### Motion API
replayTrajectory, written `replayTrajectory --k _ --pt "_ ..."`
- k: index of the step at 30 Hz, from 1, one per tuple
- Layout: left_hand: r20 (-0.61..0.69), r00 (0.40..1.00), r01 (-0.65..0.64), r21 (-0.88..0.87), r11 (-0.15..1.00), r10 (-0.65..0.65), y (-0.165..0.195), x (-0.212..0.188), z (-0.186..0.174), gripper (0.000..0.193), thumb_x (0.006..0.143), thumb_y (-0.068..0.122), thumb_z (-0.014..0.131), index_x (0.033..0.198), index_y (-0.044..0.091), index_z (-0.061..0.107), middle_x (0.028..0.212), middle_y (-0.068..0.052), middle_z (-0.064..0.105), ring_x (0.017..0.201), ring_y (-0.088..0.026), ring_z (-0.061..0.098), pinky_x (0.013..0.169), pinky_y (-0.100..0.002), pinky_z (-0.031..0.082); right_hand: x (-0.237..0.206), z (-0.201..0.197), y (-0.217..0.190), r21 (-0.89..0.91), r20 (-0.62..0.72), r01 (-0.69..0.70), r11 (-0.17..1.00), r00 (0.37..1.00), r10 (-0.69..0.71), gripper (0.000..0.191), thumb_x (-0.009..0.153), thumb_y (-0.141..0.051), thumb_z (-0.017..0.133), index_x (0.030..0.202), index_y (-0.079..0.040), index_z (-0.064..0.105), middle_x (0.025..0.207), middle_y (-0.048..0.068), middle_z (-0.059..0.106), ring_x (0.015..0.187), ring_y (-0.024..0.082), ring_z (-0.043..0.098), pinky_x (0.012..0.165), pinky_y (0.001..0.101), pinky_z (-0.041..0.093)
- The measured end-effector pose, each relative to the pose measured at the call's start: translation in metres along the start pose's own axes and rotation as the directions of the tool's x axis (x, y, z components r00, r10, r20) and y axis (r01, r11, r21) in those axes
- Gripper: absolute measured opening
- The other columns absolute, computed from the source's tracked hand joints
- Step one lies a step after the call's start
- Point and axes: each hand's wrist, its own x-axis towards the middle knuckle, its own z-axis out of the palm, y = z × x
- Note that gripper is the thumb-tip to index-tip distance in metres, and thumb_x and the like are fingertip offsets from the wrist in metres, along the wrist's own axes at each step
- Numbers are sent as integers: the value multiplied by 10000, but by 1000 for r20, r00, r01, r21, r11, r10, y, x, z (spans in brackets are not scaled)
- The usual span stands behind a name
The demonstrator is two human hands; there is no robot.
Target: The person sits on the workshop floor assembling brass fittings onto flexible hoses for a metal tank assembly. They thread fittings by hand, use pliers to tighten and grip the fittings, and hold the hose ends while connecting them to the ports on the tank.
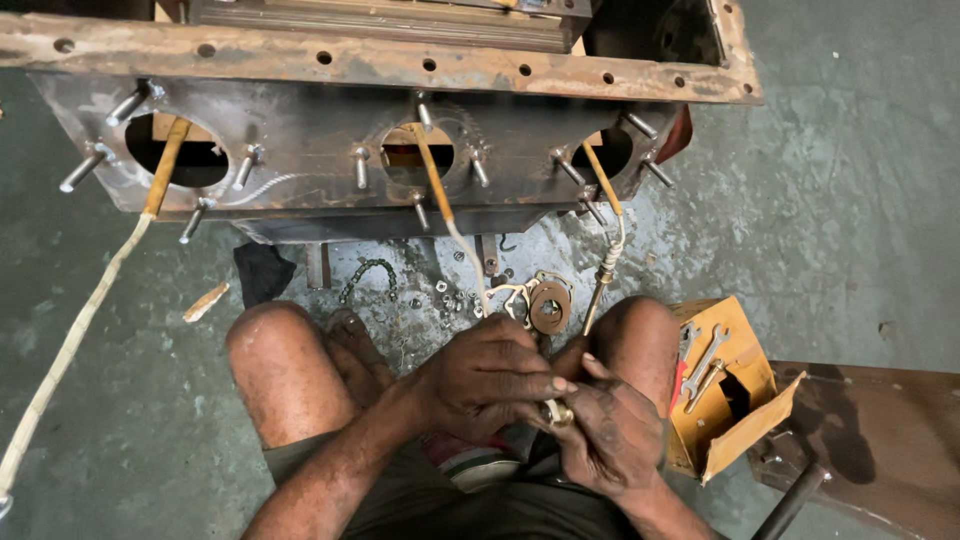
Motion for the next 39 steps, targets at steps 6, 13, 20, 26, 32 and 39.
replayTrajectory --k 6,13,20,26,32,39 --pt "-81 996 -39 110 993 48 -3 10 -10 648 656 564 907 1052 115 660 861 -26 576 829 -230 557 774 -399 388 -8 -19 13 518 609 -677 523 721 331 438 943 -225 664 1266 69 670 922 149 706 803 209 652 718 337 527" --pt "-17 1000 -12 -15 1000 12 -15 -7 -22 449 797 398 930 1108 149 722 953 7 657 925 -218 612 826 -350 446 -12 6 37 559 715 -673 485 687 131 288 1016 -152 675 1193 71 712 876 153 772 753 244 728 676 358 571" --pt "30 998 54 -126 991 -50 -23 -13 -34 353 927 297 852 1229 163 729 1061 12 694 1058 -191 655 942 -344 485 27 23 10 233 190 -87 969 981 43 306 851 -55 699 1141 24 641 863 120 688 739 253 677 777 418 573" --pt "74 993 91 -16 996 -90 -12 -9 -46 511 712 477 871 1076 152 719 977 -16 619 1078 -249 601 956 -413 421 16 9 26 616 753 -741 266 653 77 409 1034 -210 617 1261 126 562 1020 219 685 888 304 693 793 397 578" --pt "2 998 66 24 998 -66 -23 -19 -42 487 681 501 925 968 171 710 944 -1 602 1034 -233 609 940 -418 431 -10 25 43 498 834 -848 182 526 166 338 1061 -189 611 1225 105 650 932 154 735 823 299 740 745 395 616" --pt "-3 999 50 -189 981 -52 -34 -23 -47 429 853 412 874 1170 146 759 1047 4 649 1090 -185 632 1027 -372 495 -2 39 15 91 220 -152 984 967 129 286 958 -132 707 1187 21 629 873 95 697 673 217 627 620 318 506"
